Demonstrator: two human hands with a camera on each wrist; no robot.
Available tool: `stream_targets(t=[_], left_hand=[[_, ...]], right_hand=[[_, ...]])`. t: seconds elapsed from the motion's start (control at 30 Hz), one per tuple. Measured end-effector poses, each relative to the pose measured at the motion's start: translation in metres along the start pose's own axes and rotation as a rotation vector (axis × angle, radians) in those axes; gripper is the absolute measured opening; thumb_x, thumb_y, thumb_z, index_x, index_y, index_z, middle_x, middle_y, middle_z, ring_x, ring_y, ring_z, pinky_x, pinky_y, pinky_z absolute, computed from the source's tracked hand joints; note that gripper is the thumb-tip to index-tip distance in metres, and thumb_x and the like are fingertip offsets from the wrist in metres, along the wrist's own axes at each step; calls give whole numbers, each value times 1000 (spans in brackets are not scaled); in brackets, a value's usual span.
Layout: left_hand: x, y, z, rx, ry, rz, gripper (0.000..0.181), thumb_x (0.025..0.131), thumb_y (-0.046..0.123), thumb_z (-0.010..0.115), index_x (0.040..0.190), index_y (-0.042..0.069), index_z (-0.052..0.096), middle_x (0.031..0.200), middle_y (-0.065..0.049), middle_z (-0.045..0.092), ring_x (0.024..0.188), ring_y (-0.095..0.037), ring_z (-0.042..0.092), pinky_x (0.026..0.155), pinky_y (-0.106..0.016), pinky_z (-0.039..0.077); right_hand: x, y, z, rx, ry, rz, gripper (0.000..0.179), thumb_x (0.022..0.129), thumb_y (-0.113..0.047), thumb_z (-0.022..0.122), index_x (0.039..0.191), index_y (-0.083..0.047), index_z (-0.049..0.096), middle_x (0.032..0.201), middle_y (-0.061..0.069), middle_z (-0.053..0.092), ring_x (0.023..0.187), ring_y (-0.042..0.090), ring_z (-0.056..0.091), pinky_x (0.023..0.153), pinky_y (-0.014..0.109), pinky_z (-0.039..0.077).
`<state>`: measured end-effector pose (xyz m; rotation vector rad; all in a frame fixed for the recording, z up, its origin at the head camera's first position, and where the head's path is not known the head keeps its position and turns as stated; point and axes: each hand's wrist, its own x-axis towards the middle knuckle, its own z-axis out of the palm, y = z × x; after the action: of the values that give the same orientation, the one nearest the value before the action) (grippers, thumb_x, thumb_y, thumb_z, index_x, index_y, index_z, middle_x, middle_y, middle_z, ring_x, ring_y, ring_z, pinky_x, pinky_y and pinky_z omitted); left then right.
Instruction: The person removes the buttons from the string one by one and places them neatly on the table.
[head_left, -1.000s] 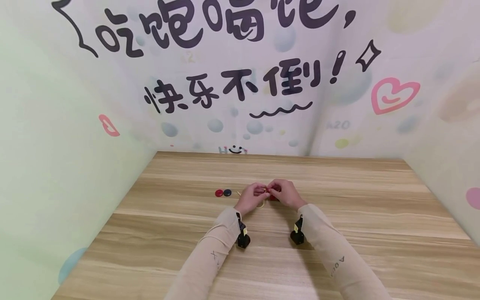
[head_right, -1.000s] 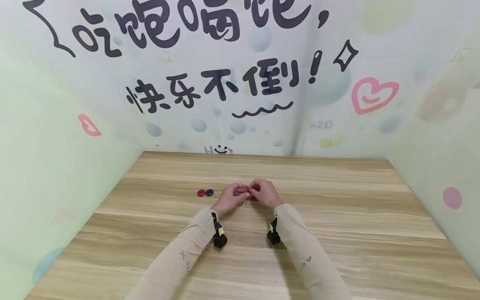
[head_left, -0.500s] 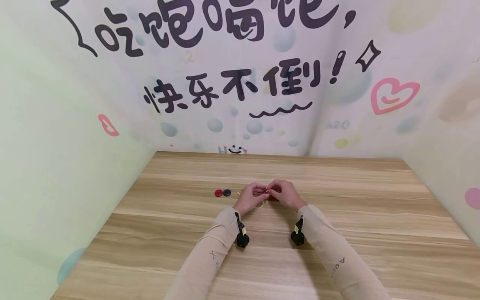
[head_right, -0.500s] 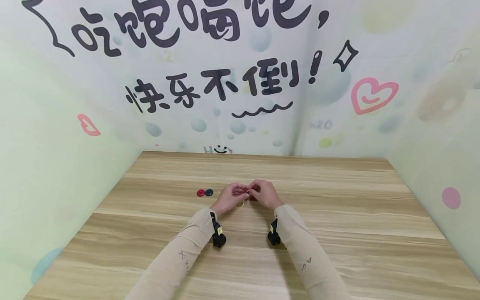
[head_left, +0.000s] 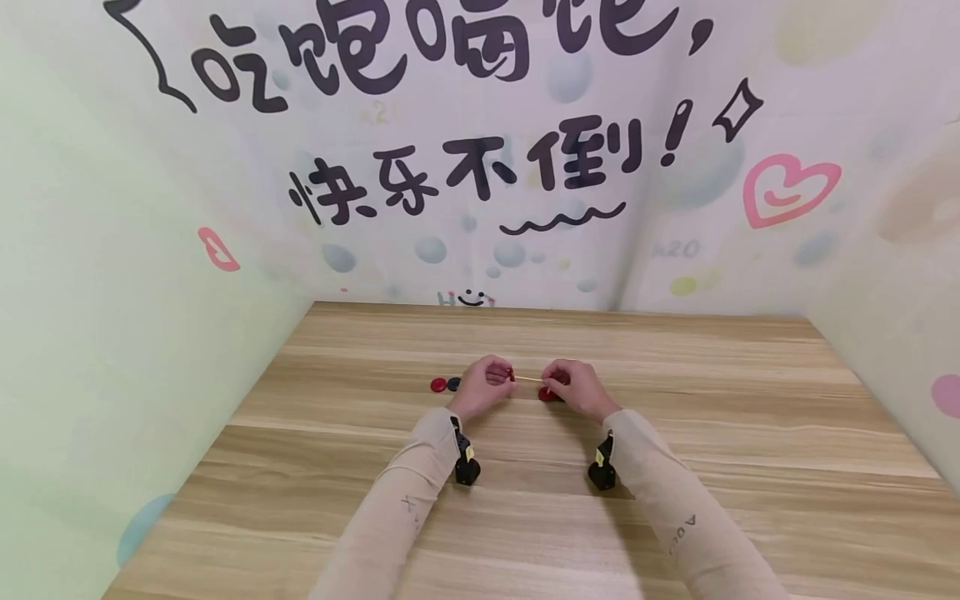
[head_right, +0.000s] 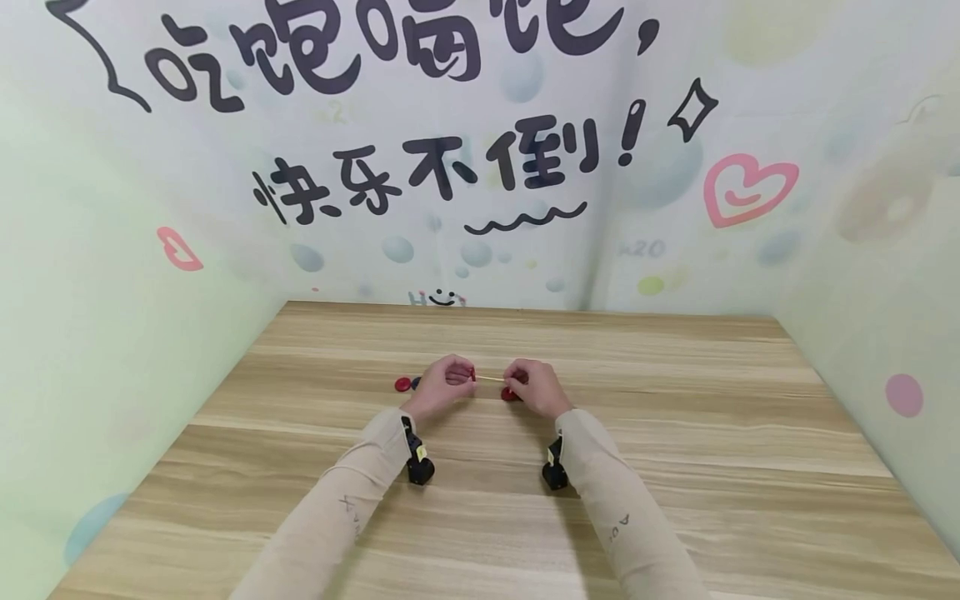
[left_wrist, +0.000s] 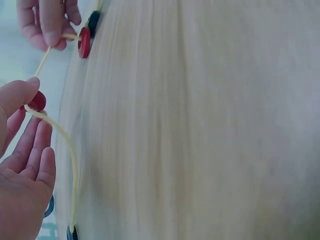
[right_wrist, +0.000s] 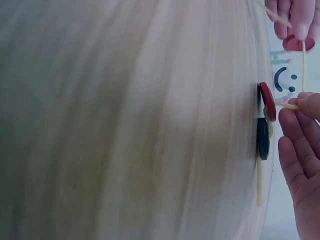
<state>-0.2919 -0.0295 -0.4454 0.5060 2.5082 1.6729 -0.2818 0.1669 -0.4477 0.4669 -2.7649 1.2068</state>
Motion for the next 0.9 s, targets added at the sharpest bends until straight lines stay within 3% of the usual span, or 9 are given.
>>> stream_targets(t=[0.57, 0.9], left_hand=[[-5, -4, -28, 55, 26, -43, 30, 74, 1, 68, 101, -1, 55, 96, -12, 58, 89, -24, 56, 81, -32, 45], [-11, -12, -48, -16, 86, -18, 28, 71, -7, 67, 97, -6, 55, 93, -19, 59, 87, -30, 58, 76, -33, 48]], right_hand=[[-5, 8, -6, -17, 3, -6, 3, 82, -5, 61, 85, -4, 63, 78, 4, 61, 69, 14, 52, 62, 27, 44], [-8, 8, -9, -36, -2, 24, 4, 83, -6, 61, 85, -4, 63, 80, 4, 61, 71, 15, 52, 63, 28, 44]])
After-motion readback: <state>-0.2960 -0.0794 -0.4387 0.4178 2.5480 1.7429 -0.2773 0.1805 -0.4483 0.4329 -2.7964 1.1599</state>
